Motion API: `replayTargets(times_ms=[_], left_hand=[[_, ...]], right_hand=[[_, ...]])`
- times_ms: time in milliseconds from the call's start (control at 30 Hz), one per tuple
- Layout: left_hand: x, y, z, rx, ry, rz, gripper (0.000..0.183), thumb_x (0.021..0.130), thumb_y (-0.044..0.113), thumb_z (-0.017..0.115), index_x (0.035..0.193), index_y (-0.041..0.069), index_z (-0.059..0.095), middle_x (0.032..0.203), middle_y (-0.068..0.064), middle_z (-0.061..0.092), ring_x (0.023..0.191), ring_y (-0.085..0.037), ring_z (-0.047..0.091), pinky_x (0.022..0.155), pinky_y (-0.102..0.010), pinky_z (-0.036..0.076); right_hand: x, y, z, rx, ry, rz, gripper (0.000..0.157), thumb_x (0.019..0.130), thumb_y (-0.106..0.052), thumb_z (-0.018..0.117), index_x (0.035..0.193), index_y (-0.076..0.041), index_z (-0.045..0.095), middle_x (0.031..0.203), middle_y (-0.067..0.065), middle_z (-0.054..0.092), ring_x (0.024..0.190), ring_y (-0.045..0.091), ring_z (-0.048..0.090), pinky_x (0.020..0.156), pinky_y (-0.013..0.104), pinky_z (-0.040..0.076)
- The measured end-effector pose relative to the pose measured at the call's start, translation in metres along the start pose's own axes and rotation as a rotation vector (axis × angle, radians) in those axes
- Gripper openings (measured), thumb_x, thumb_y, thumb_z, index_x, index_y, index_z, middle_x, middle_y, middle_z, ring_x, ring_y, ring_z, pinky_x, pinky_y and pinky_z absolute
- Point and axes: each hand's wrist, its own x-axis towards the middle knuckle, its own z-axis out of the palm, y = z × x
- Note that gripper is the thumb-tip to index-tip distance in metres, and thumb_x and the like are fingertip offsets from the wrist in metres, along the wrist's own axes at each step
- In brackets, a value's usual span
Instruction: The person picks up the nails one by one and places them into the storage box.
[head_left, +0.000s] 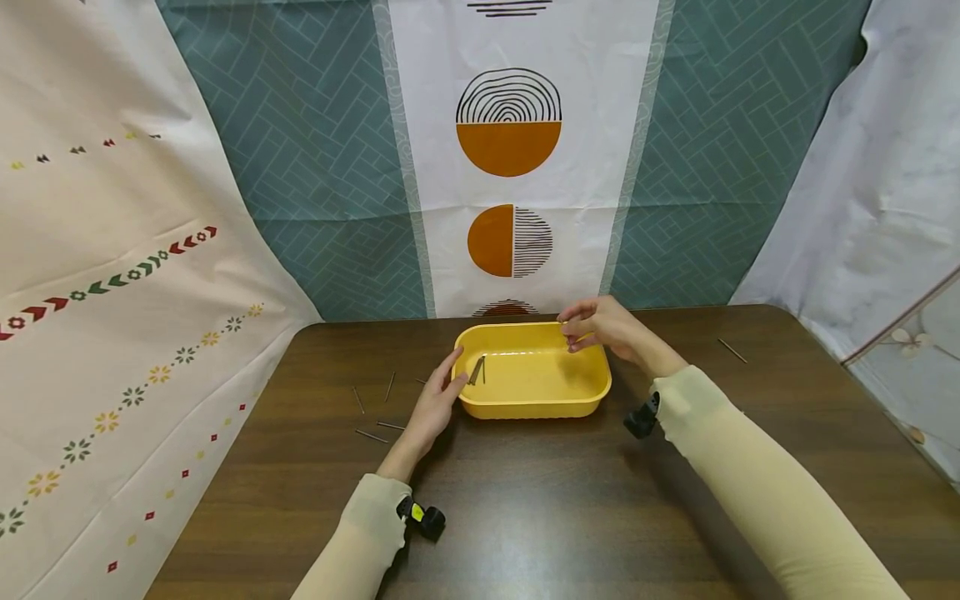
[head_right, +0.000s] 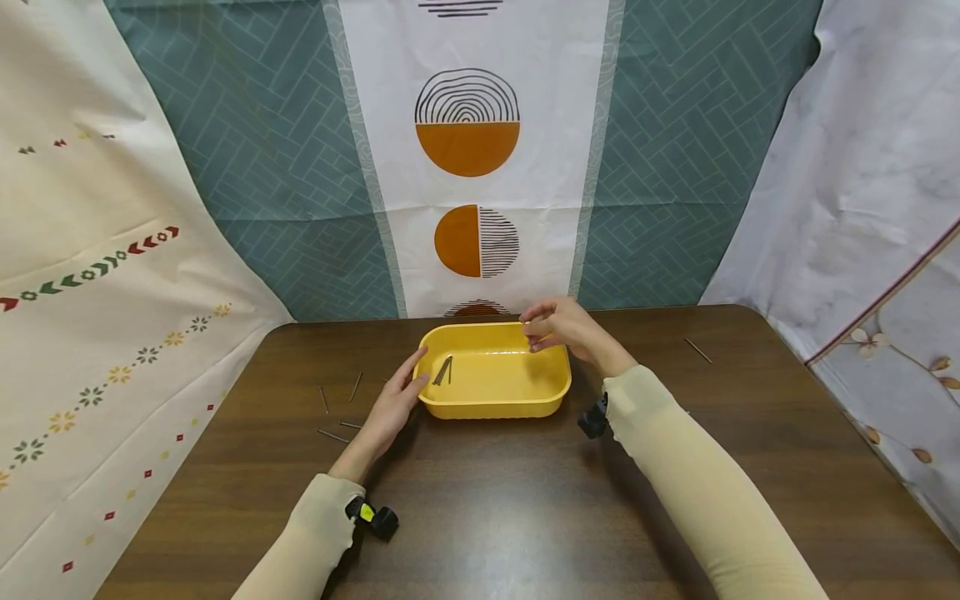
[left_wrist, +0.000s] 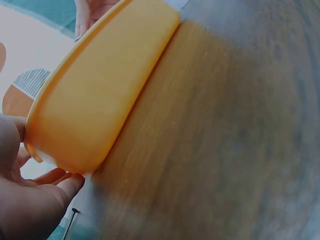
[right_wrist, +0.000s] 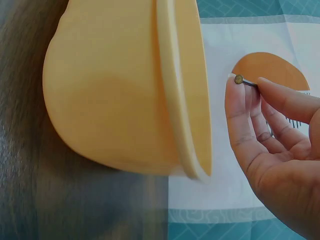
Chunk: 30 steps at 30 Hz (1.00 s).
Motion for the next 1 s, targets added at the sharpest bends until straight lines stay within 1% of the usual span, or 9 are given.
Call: replayTargets(times_ms=[100, 167, 300, 433, 533, 667, 800, 900, 1000], left_hand=[[0.006, -0.012, -0.002, 0.006, -0.001, 0.008, 0.055, 0.111, 0.015, 0.049, 0.164, 0.012, 0.033, 0.17, -0.019, 0.023, 0.156, -0.04, 0.019, 0.125, -0.058, 0.019], [0.011, -0.02, -0.003, 0.006, -0.004, 0.011, 0.055, 0.111, 0.016, 0.05, 0.164, 0.013, 0.034, 0.17, -0.017, 0.023, 0.156, -0.039, 0.02, 0.125, -0.058, 0.02], [0.01, -0.019, -0.002, 0.006, 0.0, 0.009, 0.055, 0.111, 0.016, 0.05, 0.164, 0.013, 0.034, 0.17, -0.018, 0.023, 0.156, -0.039, 0.02, 0.125, -0.058, 0.019], [0.01, -0.019, -0.001, 0.002, 0.004, 0.004, 0.054, 0.111, 0.014, 0.048, 0.164, 0.01, 0.033, 0.17, -0.019, 0.023, 0.156, -0.04, 0.019, 0.125, -0.058, 0.018], [0.012, -0.019, -0.001, -0.003, 0.004, -0.006, 0.054, 0.111, 0.012, 0.047, 0.163, 0.008, 0.033, 0.17, -0.02, 0.022, 0.156, -0.04, 0.018, 0.125, -0.058, 0.017], [0.013, -0.019, -0.002, -0.008, 0.004, -0.009, 0.055, 0.111, 0.012, 0.048, 0.163, 0.008, 0.032, 0.17, -0.019, 0.022, 0.157, -0.04, 0.018, 0.126, -0.058, 0.017], [0.011, -0.02, -0.002, -0.007, 0.002, 0.001, 0.055, 0.111, 0.016, 0.05, 0.164, 0.012, 0.034, 0.17, -0.016, 0.023, 0.157, -0.038, 0.019, 0.126, -0.057, 0.018], [0.011, -0.021, -0.003, -0.007, -0.004, 0.011, 0.055, 0.11, 0.018, 0.051, 0.163, 0.013, 0.035, 0.17, -0.016, 0.024, 0.157, -0.037, 0.02, 0.125, -0.057, 0.019], [0.011, -0.023, -0.004, -0.005, -0.005, 0.019, 0.055, 0.11, 0.019, 0.052, 0.163, 0.014, 0.036, 0.169, -0.015, 0.026, 0.156, -0.037, 0.021, 0.125, -0.057, 0.02]], right_hand=[[0.002, -0.002, 0.004, 0.005, -0.005, -0.001, 0.029, 0.102, 0.0, 0.061, 0.125, 0.017, 0.055, 0.097, 0.016, 0.067, 0.082, 0.027, 0.068, 0.084, 0.042, 0.063], [0.004, -0.003, 0.006, 0.007, -0.006, 0.001, 0.029, 0.102, 0.0, 0.061, 0.125, 0.017, 0.054, 0.095, 0.016, 0.067, 0.081, 0.026, 0.068, 0.083, 0.042, 0.063], [0.006, -0.005, 0.012, 0.004, -0.009, 0.008, 0.026, 0.102, -0.001, 0.062, 0.122, 0.014, 0.057, 0.098, 0.017, 0.067, 0.081, 0.026, 0.068, 0.085, 0.042, 0.062], [0.007, -0.006, 0.017, 0.002, -0.012, 0.014, 0.031, 0.102, -0.002, 0.062, 0.126, 0.016, 0.055, 0.103, 0.02, 0.064, 0.08, 0.025, 0.067, 0.085, 0.042, 0.062], [0.008, -0.006, 0.021, 0.0, -0.013, 0.007, 0.033, 0.102, -0.003, 0.062, 0.128, 0.017, 0.055, 0.105, 0.019, 0.064, 0.08, 0.024, 0.067, 0.088, 0.045, 0.061], [0.009, -0.007, 0.026, 0.006, -0.016, -0.005, 0.027, 0.101, -0.001, 0.062, 0.123, 0.015, 0.059, 0.105, 0.017, 0.064, 0.079, 0.026, 0.07, 0.092, 0.051, 0.059], [0.012, -0.008, 0.033, 0.026, -0.025, -0.004, 0.023, 0.1, 0.0, 0.062, 0.12, 0.012, 0.061, 0.099, 0.015, 0.065, 0.078, 0.025, 0.068, 0.085, 0.044, 0.062], [0.015, -0.008, 0.038, 0.04, -0.028, -0.005, 0.028, 0.101, -0.001, 0.063, 0.124, 0.014, 0.059, 0.095, 0.015, 0.065, 0.076, 0.023, 0.067, 0.079, 0.038, 0.063], [0.018, -0.007, 0.043, 0.053, -0.022, -0.006, 0.032, 0.101, 0.0, 0.062, 0.127, 0.017, 0.056, 0.095, 0.015, 0.065, 0.076, 0.024, 0.067, 0.078, 0.037, 0.063]])
